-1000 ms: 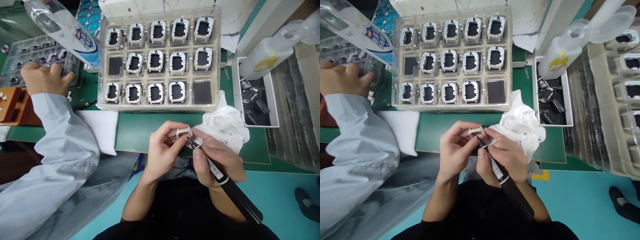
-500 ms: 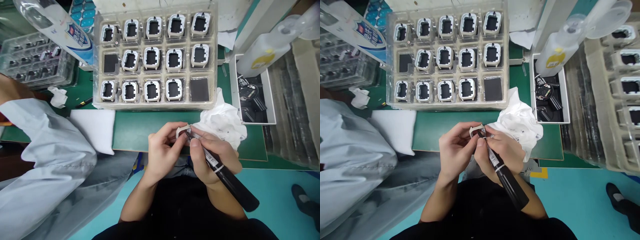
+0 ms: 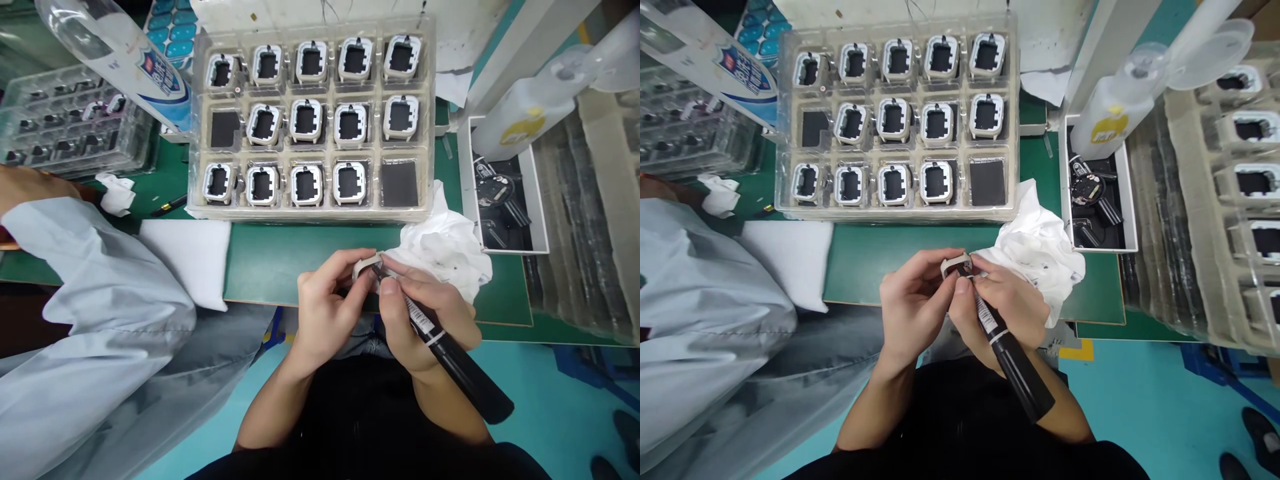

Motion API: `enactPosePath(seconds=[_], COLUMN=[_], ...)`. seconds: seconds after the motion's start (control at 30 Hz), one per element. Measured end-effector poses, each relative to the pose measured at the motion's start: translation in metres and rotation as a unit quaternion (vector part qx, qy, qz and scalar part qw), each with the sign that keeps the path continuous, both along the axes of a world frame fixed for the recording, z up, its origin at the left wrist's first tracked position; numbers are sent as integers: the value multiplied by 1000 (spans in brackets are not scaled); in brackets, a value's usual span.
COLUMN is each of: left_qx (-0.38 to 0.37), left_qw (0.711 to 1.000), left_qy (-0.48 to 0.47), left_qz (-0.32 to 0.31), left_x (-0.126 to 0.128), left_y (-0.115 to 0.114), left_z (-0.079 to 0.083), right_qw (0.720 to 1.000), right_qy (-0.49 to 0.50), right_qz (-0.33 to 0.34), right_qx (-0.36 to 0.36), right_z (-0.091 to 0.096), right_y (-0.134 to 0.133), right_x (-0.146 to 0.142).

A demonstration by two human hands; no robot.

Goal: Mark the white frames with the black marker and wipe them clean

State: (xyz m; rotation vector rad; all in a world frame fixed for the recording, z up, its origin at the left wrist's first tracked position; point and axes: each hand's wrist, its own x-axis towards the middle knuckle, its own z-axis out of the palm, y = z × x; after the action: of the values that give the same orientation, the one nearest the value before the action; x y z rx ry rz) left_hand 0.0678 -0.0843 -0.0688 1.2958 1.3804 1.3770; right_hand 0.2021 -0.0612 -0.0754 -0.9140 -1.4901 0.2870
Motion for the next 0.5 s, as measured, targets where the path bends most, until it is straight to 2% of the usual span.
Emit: enactPosePath(seconds=[0.2, 0.5], left_qx=[0, 7], left_qw=[1000, 1000], left_qy=[25, 26], left_qz=[7, 9], left_x=[0, 0], left_y=[-1, -1], left_z=[0, 2], right_qw=[998, 998], right_qy=[-47, -49], right_qz=[5, -6], right_qx=[46, 35], right_z=[-1, 1], right_y=[3, 2], right_x=[1, -1])
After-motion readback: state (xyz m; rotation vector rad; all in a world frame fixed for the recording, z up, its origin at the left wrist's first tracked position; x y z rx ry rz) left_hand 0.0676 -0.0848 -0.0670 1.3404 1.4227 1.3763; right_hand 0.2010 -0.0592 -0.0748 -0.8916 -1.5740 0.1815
